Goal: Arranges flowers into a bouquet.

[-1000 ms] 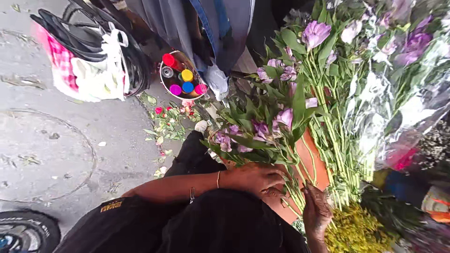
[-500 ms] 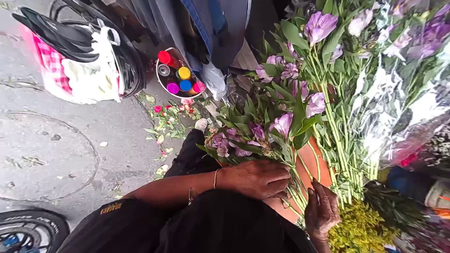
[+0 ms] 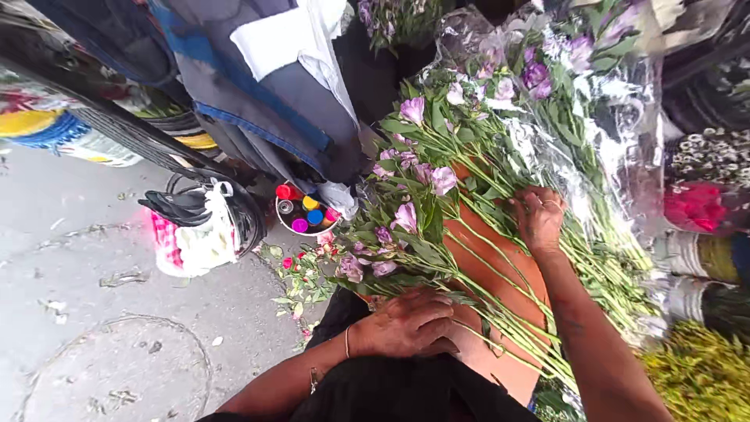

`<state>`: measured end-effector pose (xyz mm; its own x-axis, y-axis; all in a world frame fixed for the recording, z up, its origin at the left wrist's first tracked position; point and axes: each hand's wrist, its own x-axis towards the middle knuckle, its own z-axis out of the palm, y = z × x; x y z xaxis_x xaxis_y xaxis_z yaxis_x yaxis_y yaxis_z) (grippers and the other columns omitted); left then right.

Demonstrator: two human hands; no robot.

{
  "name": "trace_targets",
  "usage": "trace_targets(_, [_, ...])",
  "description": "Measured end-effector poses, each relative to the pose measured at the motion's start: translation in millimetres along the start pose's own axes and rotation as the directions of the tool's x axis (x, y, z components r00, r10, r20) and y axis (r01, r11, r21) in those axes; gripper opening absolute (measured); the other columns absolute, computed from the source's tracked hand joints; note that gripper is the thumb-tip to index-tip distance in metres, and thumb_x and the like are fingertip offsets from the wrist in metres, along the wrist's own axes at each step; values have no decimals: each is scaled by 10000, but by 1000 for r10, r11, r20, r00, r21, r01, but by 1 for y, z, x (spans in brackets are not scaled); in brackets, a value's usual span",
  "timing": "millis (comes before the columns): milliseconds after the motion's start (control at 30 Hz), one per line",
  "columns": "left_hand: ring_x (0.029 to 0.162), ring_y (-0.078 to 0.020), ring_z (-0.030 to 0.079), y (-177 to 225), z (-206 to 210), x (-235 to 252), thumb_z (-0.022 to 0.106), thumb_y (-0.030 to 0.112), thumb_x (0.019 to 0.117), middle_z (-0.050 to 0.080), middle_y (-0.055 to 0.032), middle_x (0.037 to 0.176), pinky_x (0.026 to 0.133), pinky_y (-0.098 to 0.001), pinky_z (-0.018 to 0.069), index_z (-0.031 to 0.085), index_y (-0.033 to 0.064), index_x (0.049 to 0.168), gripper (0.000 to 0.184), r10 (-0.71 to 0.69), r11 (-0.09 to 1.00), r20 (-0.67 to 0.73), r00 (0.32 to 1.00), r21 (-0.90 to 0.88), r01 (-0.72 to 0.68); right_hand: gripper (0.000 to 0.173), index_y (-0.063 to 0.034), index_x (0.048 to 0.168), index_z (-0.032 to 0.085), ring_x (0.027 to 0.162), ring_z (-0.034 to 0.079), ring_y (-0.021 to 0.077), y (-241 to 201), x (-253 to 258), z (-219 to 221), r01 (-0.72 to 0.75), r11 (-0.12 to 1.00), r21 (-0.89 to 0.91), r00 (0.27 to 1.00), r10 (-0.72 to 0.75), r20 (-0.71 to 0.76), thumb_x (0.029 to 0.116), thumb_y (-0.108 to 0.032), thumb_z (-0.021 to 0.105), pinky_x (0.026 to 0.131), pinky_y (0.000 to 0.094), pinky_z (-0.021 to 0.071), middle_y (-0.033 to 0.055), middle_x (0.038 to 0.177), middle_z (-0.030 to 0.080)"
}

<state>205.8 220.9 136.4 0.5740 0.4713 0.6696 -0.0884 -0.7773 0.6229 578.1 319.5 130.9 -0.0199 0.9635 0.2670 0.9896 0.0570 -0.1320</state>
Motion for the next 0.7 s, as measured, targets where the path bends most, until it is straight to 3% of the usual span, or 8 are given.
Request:
trace_targets(67, [1172, -268, 676, 4, -1, -5, 655, 275, 1008, 730, -147, 1107, 1066, -383, 518, 701, 16, 1029, 264, -20, 999, 4, 1000, 32, 20, 334, -2, 1125, 701, 1092, 610, 533, -6, -4, -3, 43, 997, -58, 997, -47, -62, 1045, -285, 543, 924, 684, 432, 295, 1158, 662])
trace_targets(133, [1174, -257, 675, 7, 0, -7, 665, 274, 1001, 730, -144, 1117, 1056, -372, 526, 706, 15, 1037, 265, -44, 998, -7, 999, 38, 45, 374, -40, 1173, 711, 1084, 610, 537, -9, -3, 0, 76, 993, -92, 996, -80, -36, 1023, -353, 574, 907, 705, 426, 295, 1170, 658])
trace_targets(200, [1180, -246, 671, 12, 1, -7, 663, 286, 1002, 730, -138, 1124, 1054, -364, 527, 715, 19, 1053, 277, -65, 997, 1, 998, 48, 65, 357, -38, 1136, 729, 1115, 605, 533, -10, 0, 6, 35, 996, -82, 999, -34, 19, 1002, -345, 606, 928, 721, 420, 289, 1189, 659])
trace_targets(267, [1195, -237, 665, 18, 1, -3, 659, 300, 1006, 729, -129, 1134, 1069, -368, 520, 715, 27, 1067, 285, -80, 994, 17, 997, 71, 79, 308, 10, 1072, 738, 1143, 588, 528, -9, 12, 0, -74, 996, 41, 997, 73, 33, 983, -271, 649, 950, 715, 404, 296, 1187, 656])
trace_targets(367, [1186, -228, 668, 27, 2, -3, 661, 303, 1005, 730, -129, 1134, 1062, -366, 525, 724, 24, 1063, 292, -112, 991, 32, 993, 74, 110, 266, 22, 1078, 737, 1150, 617, 463, -15, 24, -25, -90, 973, 213, 991, 109, -83, 1006, -203, 615, 994, 642, 443, 262, 1192, 668])
trace_targets(500, [1147, -188, 684, 37, 3, -7, 665, 306, 1000, 739, -107, 1137, 1045, -339, 531, 750, 37, 1050, 286, -203, 976, 49, 978, 91, 198, 297, 18, 1154, 727, 1089, 677, 419, -12, 24, -61, -7, 973, 229, 959, 72, -275, 1052, -206, 560, 934, 574, 522, 244, 1152, 704])
trace_targets(633, [1057, -153, 710, 48, -2, 6, 640, 296, 1012, 744, -104, 1140, 952, -294, 569, 746, 43, 1136, 302, -318, 941, 17, 948, 124, 314, 301, -2, 1275, 687, 932, 686, 396, -29, 18, -112, 98, 967, 233, 879, 25, -475, 1062, -153, 540, 833, 513, 537, 265, 1047, 692])
trace_targets(700, [860, -98, 700, 51, -6, 27, 645, 272, 1006, 737, -122, 1074, 786, -239, 593, 725, 3, 1175, 327, -343, 936, -81, 936, 54, 348, 303, 28, 1298, 647, 920, 670, 364, -52, 9, -146, 180, 947, 266, 848, -12, -531, 1068, -114, 510, 830, 465, 538, 262, 1045, 669])
